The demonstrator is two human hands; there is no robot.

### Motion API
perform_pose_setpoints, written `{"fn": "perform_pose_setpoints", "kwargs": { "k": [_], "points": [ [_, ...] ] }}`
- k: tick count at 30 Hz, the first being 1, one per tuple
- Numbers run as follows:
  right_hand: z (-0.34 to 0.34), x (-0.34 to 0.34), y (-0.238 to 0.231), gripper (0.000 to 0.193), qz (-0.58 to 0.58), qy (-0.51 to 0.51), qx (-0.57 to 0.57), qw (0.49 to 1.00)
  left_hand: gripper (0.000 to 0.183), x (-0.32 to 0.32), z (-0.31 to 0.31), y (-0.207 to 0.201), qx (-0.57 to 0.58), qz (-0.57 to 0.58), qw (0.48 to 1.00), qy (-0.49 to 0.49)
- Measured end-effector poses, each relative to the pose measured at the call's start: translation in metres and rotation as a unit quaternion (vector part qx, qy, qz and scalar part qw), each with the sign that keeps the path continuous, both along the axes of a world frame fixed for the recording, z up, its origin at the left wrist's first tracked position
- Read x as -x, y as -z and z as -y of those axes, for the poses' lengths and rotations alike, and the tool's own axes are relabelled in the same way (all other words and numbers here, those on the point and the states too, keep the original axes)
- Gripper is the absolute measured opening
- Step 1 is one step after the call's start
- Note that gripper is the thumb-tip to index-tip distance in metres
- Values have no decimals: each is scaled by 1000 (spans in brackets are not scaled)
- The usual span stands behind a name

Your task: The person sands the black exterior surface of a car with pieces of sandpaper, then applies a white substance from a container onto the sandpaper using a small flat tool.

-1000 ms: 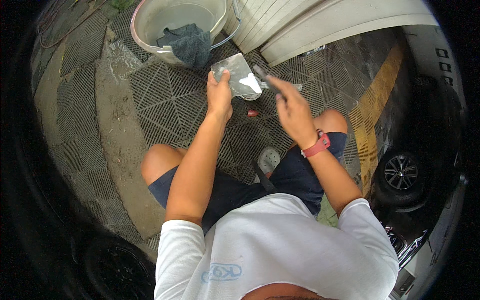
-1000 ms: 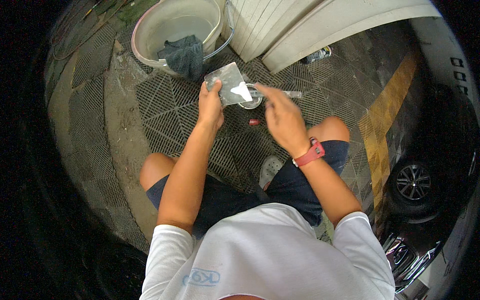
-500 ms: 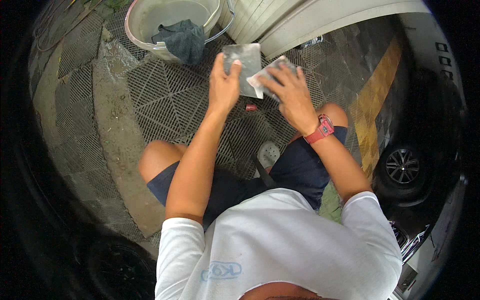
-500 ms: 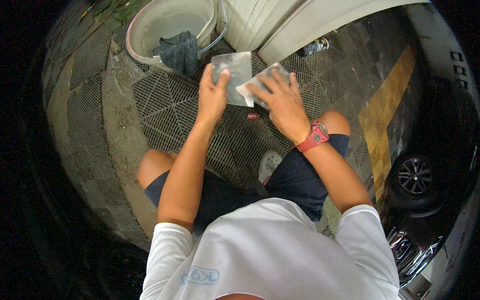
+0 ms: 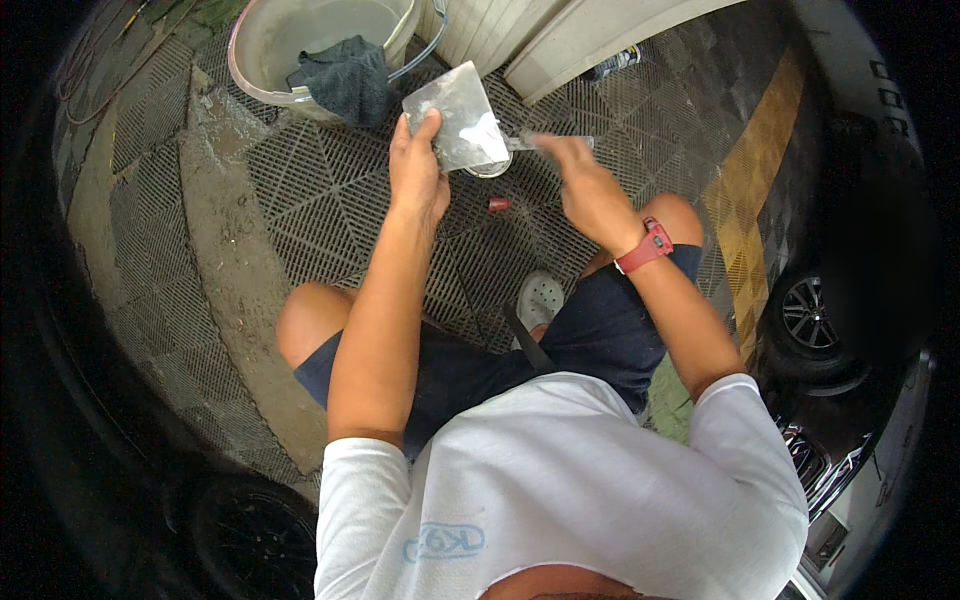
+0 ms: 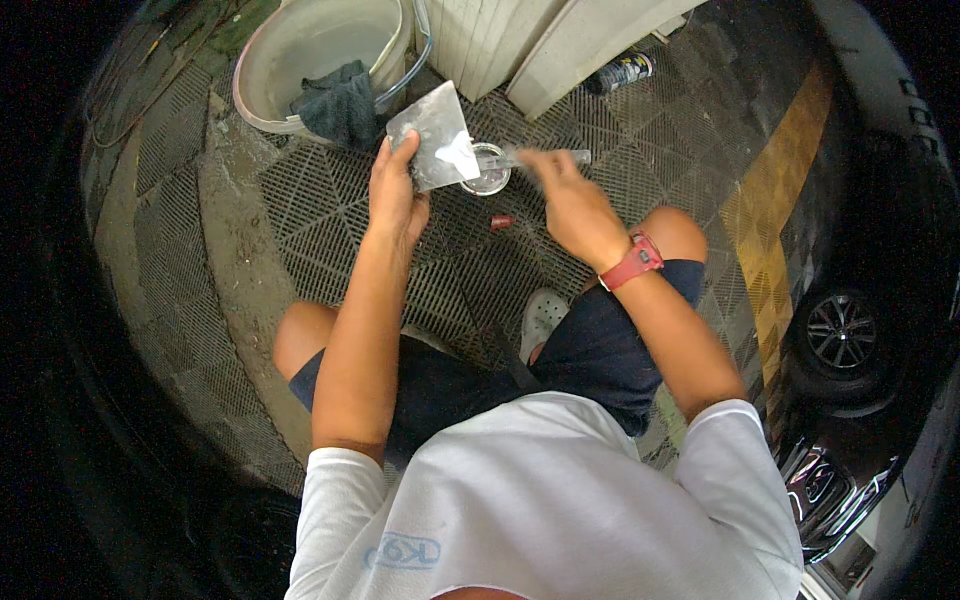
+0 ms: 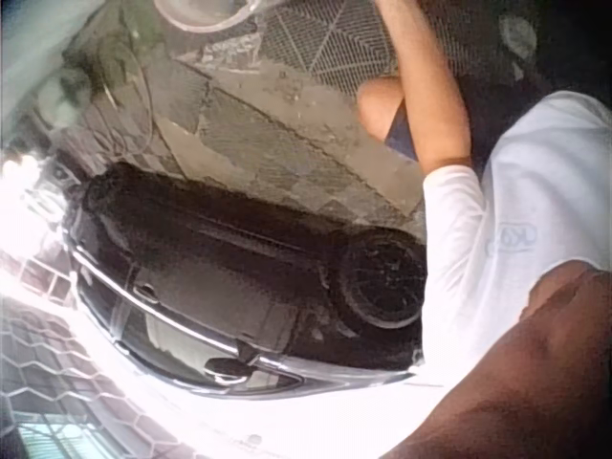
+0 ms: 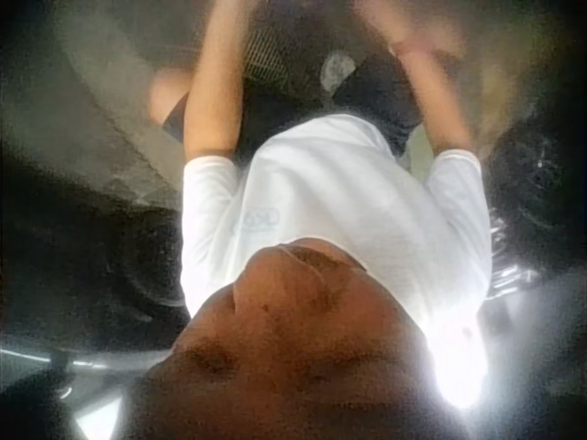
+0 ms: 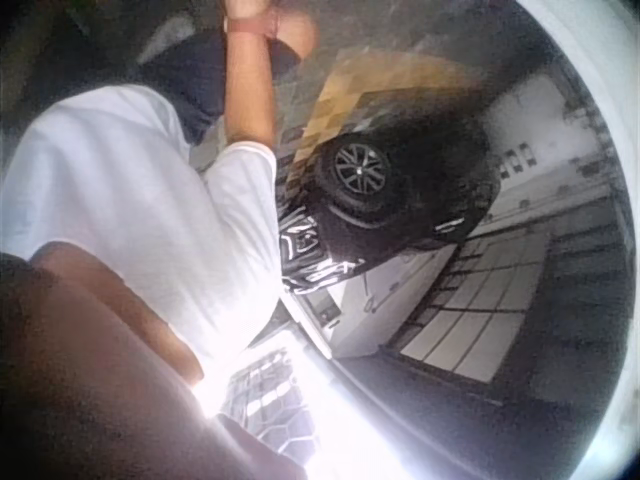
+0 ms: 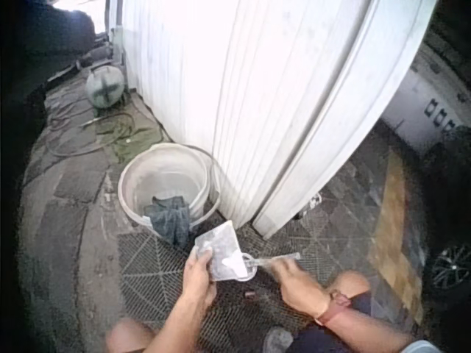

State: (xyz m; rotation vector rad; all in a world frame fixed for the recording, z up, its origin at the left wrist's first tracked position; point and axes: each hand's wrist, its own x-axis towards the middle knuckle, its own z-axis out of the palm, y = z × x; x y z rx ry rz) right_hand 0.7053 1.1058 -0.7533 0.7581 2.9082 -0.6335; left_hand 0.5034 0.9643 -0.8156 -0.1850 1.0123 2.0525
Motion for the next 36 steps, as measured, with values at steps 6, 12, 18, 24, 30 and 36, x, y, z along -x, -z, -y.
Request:
{"fn": "perform_pose_setpoints", "kwargs": {
  "k": [6,12,18,24,30,36],
  "points": [
    [-20,-27,12,63,-332,422,406,739,31,4,3,46,119,-30,992,4],
    [-69,-28,-5,61,-375,364,393,757,40,-10,3,103,239,-43,969,41],
    [-100,-23,21,55,-461,409,390,684,46,-41,-18,156,257,41,966,-2],
    [-98,-22,20,51,-522,392,457,604,47,-47,-38,164,276,-2,961,0],
    [-96,-19,16,45,-532,389,506,557,63,-30,-17,218,212,57,975,24],
    [-101,-22,21,41,-537,402,519,530,85,-59,-17,179,355,86,929,-60]
  ]
}}
